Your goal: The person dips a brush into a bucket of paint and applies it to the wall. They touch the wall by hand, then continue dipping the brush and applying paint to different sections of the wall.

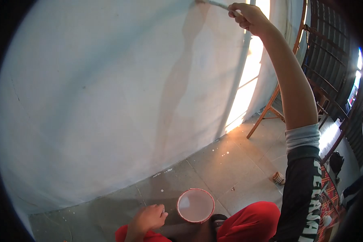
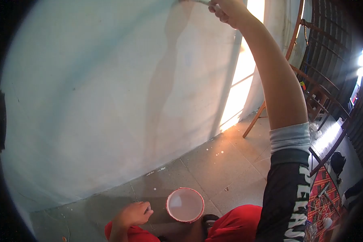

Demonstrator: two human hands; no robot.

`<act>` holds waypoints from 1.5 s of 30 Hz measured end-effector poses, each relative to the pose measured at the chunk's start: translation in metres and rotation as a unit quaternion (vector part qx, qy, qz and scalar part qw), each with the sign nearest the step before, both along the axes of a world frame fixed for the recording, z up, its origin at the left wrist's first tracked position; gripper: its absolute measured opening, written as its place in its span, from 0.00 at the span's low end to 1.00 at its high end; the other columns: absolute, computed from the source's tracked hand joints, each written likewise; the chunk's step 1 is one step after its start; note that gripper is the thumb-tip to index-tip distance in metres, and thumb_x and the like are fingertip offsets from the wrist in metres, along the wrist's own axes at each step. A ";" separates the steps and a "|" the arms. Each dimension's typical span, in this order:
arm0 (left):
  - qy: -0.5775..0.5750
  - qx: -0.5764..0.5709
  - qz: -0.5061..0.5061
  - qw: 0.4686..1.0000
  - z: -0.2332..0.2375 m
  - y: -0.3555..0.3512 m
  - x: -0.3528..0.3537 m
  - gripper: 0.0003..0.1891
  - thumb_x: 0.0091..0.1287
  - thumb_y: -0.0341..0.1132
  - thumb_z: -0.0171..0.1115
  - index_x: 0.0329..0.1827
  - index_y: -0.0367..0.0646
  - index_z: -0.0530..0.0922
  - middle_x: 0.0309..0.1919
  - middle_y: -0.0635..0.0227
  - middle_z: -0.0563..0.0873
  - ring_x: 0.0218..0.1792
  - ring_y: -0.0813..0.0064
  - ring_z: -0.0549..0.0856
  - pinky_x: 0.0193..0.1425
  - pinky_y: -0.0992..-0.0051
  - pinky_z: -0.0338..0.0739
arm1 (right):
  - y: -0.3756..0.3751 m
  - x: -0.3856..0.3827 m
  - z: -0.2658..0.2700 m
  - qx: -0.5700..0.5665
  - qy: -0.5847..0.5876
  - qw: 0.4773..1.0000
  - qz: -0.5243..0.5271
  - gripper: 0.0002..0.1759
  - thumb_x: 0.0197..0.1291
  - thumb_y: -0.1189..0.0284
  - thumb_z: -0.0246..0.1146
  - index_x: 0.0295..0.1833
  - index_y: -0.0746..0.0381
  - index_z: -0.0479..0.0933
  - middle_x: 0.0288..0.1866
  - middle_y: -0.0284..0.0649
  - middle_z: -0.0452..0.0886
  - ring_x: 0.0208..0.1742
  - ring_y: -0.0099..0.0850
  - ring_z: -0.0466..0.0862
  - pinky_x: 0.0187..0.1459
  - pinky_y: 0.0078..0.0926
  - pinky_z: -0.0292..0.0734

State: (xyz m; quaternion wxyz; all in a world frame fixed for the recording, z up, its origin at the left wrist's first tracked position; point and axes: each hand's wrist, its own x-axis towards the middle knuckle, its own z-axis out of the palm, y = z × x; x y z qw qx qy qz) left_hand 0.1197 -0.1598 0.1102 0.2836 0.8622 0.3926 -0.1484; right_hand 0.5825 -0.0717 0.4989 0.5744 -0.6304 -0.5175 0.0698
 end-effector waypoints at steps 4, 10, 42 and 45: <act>0.004 -0.002 -0.003 1.000 0.009 0.000 0.001 0.15 0.73 0.45 0.52 0.47 0.43 0.79 0.45 0.57 0.84 0.49 0.52 0.83 0.54 0.57 0.76 | 0.019 0.007 -0.033 0.061 0.052 0.997 0.005 0.08 0.60 0.67 0.62 0.37 0.60 0.77 0.26 0.32 0.77 0.17 0.17 0.62 0.19 0.15 0.56; -0.021 -0.012 -0.037 0.999 -0.004 0.005 -0.005 0.12 0.72 0.41 0.50 0.44 0.42 0.78 0.42 0.54 0.83 0.47 0.50 0.82 0.52 0.56 0.75 | 0.013 0.000 -0.206 -0.026 0.164 0.986 -0.026 0.08 0.62 0.68 0.59 0.39 0.61 0.73 0.27 0.37 0.79 0.18 0.21 0.69 0.16 0.21 0.59; -0.041 0.001 -0.069 0.997 -0.007 0.011 0.018 0.16 0.69 0.44 0.55 0.34 0.40 0.82 0.35 0.52 0.85 0.42 0.47 0.83 0.48 0.55 0.76 | -0.010 0.064 -0.232 -0.226 0.163 0.960 -0.004 0.06 0.62 0.73 0.59 0.43 0.61 0.78 0.30 0.36 0.79 0.19 0.19 0.69 0.15 0.19 0.59; -0.018 -0.013 -0.050 0.998 0.008 0.008 0.024 0.17 0.70 0.45 0.55 0.34 0.39 0.81 0.35 0.52 0.85 0.41 0.47 0.82 0.47 0.54 0.76 | -0.005 0.086 -0.207 -0.369 -0.100 0.923 -0.034 0.05 0.60 0.77 0.60 0.39 0.60 0.81 0.30 0.32 0.81 0.21 0.19 0.73 0.16 0.20 0.64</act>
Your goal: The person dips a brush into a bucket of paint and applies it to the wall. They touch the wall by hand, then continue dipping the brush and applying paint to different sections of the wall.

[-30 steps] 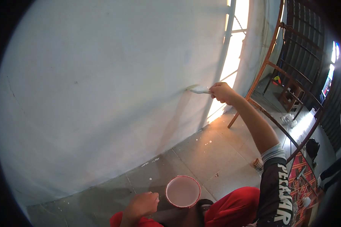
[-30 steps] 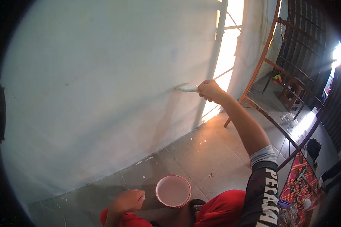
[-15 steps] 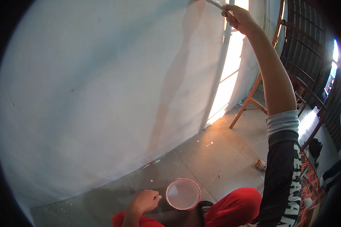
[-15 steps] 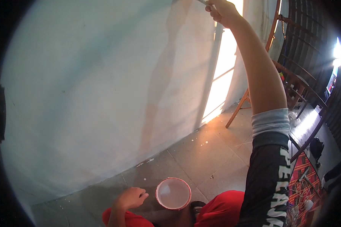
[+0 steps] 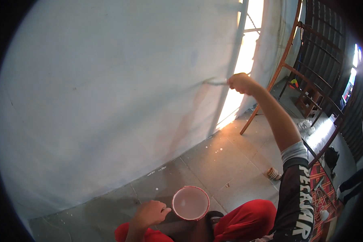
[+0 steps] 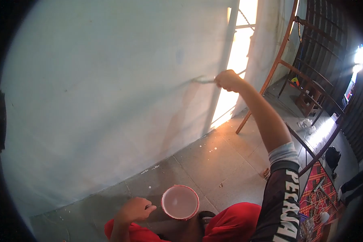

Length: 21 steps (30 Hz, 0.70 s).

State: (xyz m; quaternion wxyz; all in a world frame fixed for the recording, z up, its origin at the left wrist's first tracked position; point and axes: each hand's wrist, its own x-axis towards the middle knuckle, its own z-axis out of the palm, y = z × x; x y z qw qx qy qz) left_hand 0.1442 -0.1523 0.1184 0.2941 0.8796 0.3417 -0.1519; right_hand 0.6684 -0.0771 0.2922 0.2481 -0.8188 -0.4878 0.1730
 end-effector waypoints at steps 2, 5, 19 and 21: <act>0.008 -0.006 0.020 1.000 0.002 -0.002 0.001 0.18 0.71 0.45 0.55 0.34 0.39 0.81 0.35 0.52 0.85 0.41 0.47 0.82 0.47 0.54 0.75 | 0.008 0.017 0.042 0.096 -0.060 0.993 0.040 0.07 0.57 0.78 0.61 0.39 0.59 0.84 0.33 0.29 0.85 0.29 0.25 0.81 0.31 0.24 0.77; -0.049 0.036 0.036 0.998 -0.016 0.001 -0.005 0.14 0.70 0.41 0.54 0.36 0.39 0.80 0.36 0.51 0.85 0.42 0.47 0.82 0.48 0.54 0.75 | 0.031 0.038 0.127 0.160 -0.252 0.950 0.089 0.06 0.53 0.77 0.62 0.35 0.57 0.84 0.37 0.31 0.84 0.31 0.29 0.81 0.31 0.27 0.76; -0.020 0.033 0.015 0.999 -0.007 0.002 -0.007 0.15 0.70 0.44 0.55 0.38 0.40 0.80 0.39 0.52 0.85 0.45 0.48 0.83 0.51 0.53 0.76 | 0.019 -0.016 0.006 0.379 0.353 0.853 -0.066 0.05 0.59 0.71 0.61 0.38 0.61 0.76 0.26 0.33 0.73 0.16 0.19 0.65 0.15 0.22 0.57; -0.022 0.041 0.005 0.999 -0.008 -0.001 -0.006 0.14 0.70 0.42 0.55 0.37 0.40 0.79 0.38 0.53 0.84 0.44 0.48 0.83 0.50 0.54 0.76 | 0.003 -0.006 -0.034 0.264 0.314 0.909 -0.067 0.06 0.60 0.71 0.60 0.38 0.62 0.76 0.25 0.33 0.71 0.15 0.19 0.61 0.14 0.23 0.54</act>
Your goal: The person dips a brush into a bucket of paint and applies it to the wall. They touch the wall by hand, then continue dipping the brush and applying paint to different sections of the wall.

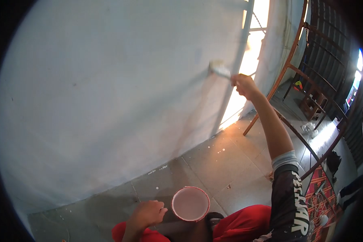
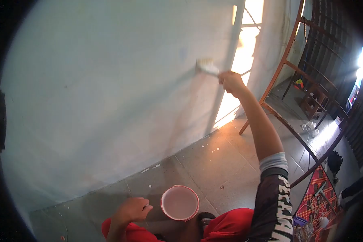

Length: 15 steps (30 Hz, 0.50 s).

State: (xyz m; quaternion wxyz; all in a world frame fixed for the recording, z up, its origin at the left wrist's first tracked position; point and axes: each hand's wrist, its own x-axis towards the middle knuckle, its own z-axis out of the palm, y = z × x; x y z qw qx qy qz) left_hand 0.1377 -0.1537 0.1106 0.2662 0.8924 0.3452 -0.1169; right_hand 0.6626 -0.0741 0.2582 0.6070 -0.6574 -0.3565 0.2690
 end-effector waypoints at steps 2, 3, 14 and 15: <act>-0.004 0.010 -0.008 1.000 0.000 -0.004 0.001 0.12 0.70 0.41 0.55 0.36 0.41 0.78 0.37 0.53 0.83 0.43 0.48 0.82 0.48 0.54 0.75 | -0.016 0.012 -0.035 -0.122 -0.079 0.989 0.018 0.08 0.61 0.69 0.59 0.38 0.64 0.76 0.25 0.34 0.72 0.16 0.19 0.61 0.15 0.23 0.55; -0.022 0.012 -0.012 1.000 0.002 -0.006 0.000 0.12 0.70 0.40 0.55 0.37 0.40 0.78 0.37 0.53 0.83 0.43 0.48 0.82 0.48 0.54 0.75 | -0.022 0.013 -0.053 -0.163 -0.120 0.979 0.032 0.10 0.62 0.68 0.59 0.39 0.65 0.76 0.26 0.34 0.72 0.17 0.19 0.62 0.16 0.22 0.57; -0.093 0.056 -0.034 0.994 0.013 -0.024 -0.034 0.06 0.65 0.31 0.59 0.35 0.37 0.78 0.34 0.54 0.85 0.40 0.51 0.84 0.46 0.57 0.78 | -0.083 -0.109 -0.104 -0.296 -0.171 0.902 0.263 0.15 0.64 0.66 0.67 0.49 0.64 0.75 0.28 0.35 0.79 0.24 0.18 0.72 0.22 0.18 0.65; -0.089 0.062 -0.036 0.993 0.015 -0.023 -0.035 0.06 0.65 0.32 0.60 0.34 0.37 0.78 0.33 0.54 0.85 0.40 0.51 0.84 0.46 0.57 0.78 | -0.083 -0.117 -0.103 -0.309 -0.164 0.882 0.316 0.16 0.64 0.65 0.66 0.49 0.64 0.75 0.27 0.35 0.79 0.24 0.19 0.72 0.22 0.18 0.66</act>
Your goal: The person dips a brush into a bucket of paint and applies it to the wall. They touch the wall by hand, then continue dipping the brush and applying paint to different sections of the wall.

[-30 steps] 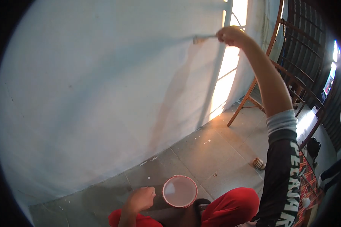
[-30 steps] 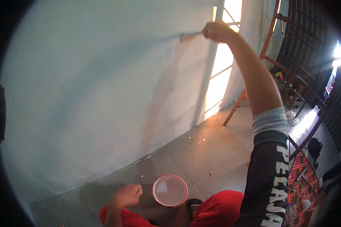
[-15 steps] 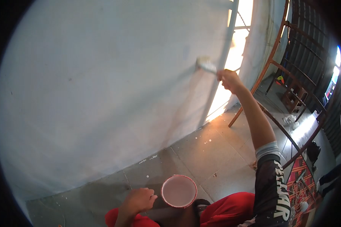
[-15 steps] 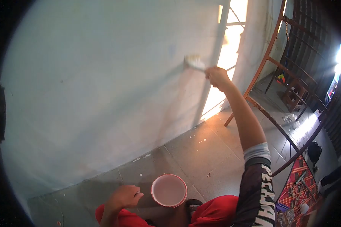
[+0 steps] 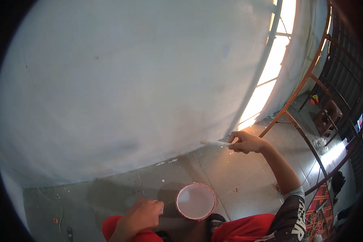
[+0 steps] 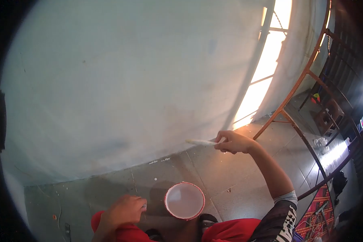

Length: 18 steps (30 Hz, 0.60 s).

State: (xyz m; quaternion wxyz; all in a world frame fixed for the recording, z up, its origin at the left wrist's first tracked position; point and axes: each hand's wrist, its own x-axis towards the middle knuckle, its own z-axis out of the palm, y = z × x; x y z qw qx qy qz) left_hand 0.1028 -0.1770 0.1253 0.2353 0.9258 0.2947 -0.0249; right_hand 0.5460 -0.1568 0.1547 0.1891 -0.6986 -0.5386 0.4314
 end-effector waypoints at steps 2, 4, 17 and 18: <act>0.006 0.000 0.004 1.000 0.003 0.000 -0.001 0.07 0.65 0.33 0.60 0.34 0.37 0.78 0.33 0.54 0.85 0.40 0.52 0.85 0.46 0.57 0.78 | 0.000 -0.018 0.006 -0.035 0.017 0.998 0.054 0.16 0.65 0.63 0.66 0.49 0.64 0.75 0.27 0.34 0.80 0.23 0.19 0.72 0.22 0.18 0.66; -0.017 0.000 0.005 1.000 0.004 0.000 0.000 0.08 0.65 0.34 0.61 0.33 0.38 0.79 0.32 0.53 0.84 0.38 0.51 0.85 0.45 0.57 0.78 | 0.004 -0.035 0.016 -0.080 -0.016 0.983 0.162 0.16 0.66 0.62 0.64 0.50 0.63 0.75 0.29 0.35 0.83 0.25 0.20 0.76 0.27 0.21 0.70; -0.117 0.004 0.018 0.993 0.009 -0.002 -0.006 0.03 0.52 0.26 0.59 0.25 0.36 0.76 0.28 0.59 0.80 0.33 0.55 0.80 0.46 0.60 0.76 | -0.002 -0.115 -0.052 -0.079 -0.158 0.886 0.429 0.14 0.59 0.66 0.66 0.43 0.65 0.78 0.37 0.46 0.85 0.40 0.41 0.85 0.42 0.36 0.78; -0.133 0.008 0.019 0.991 0.011 -0.003 -0.004 0.02 0.51 0.26 0.59 0.25 0.36 0.75 0.28 0.59 0.80 0.34 0.55 0.80 0.46 0.61 0.76 | -0.005 -0.125 -0.058 -0.087 -0.152 0.885 0.431 0.14 0.59 0.66 0.66 0.43 0.65 0.78 0.37 0.46 0.85 0.40 0.41 0.85 0.42 0.36 0.78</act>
